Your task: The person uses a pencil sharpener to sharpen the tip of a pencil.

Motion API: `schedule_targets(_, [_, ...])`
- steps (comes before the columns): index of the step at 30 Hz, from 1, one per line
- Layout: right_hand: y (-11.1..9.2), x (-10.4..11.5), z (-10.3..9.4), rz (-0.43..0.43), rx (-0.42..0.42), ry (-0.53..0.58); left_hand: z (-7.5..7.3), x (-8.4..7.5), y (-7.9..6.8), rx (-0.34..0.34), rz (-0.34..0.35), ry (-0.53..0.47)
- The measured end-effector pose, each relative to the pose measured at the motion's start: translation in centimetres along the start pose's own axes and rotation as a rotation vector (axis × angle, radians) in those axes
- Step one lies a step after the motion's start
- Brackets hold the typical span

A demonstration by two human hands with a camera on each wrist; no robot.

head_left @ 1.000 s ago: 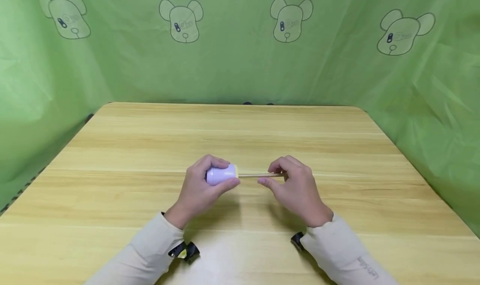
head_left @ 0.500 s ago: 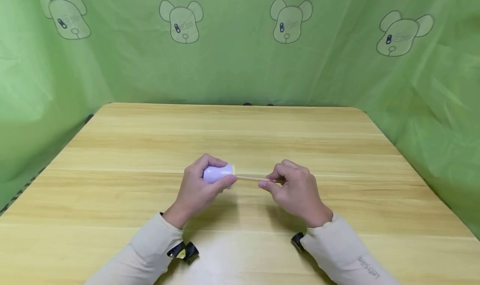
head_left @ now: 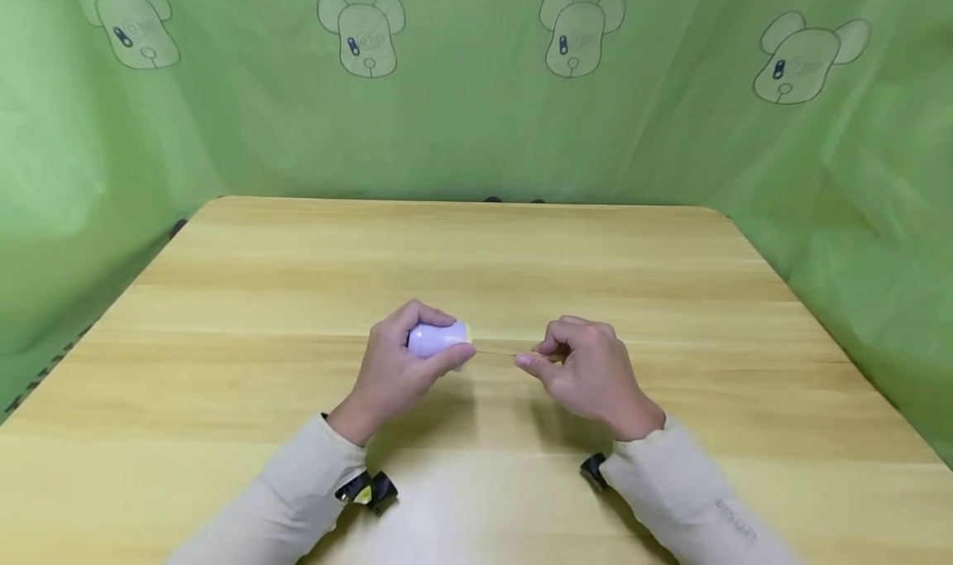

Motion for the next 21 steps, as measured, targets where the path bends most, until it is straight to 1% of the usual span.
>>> schedule_targets(5, [0.2,-0.5,0.4,0.067,0.073,0.027,-0.1,0.1,0.3,-0.008,-0.017,0.002])
schedule_targets(8, [0.0,-0.7,0.8,0.113,0.117,0.005,-0.1,0.2,0.2,-0.005,-0.027,-0.001])
schedule_targets(10, [0.0,-0.7,0.9,0.126,0.132,-0.026,0.0,0.1,0.2,-0.005,-0.023,-0.004])
schedule_targets(12, [0.1,-0.6,1.0,0.120,0.144,-0.065,0.0,0.0,0.3,-0.008,-0.012,-0.004])
schedule_targets(16, [0.1,-0.2,1.1,0.069,0.142,-0.135,-0.1,-0.3,0.3,-0.016,0.015,0.000])
schedule_targets(19, [0.1,-0.2,1.2,0.055,0.145,-0.136,-0.1,-0.5,0.2,-0.019,0.037,0.007])
schedule_targets(21, [0.1,-0.5,1.2,0.071,0.138,-0.105,0.0,-0.6,0.2,-0.018,0.055,0.011])
Point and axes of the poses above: each hand's wrist, its own y-axis towards the middle knuckle, its own z-axis out of the palm, x = y × z, the point moved 9 cm from there along y, towards the middle knuckle, and after that the axes turned 14 degrees about x, right-handed, at the moved point
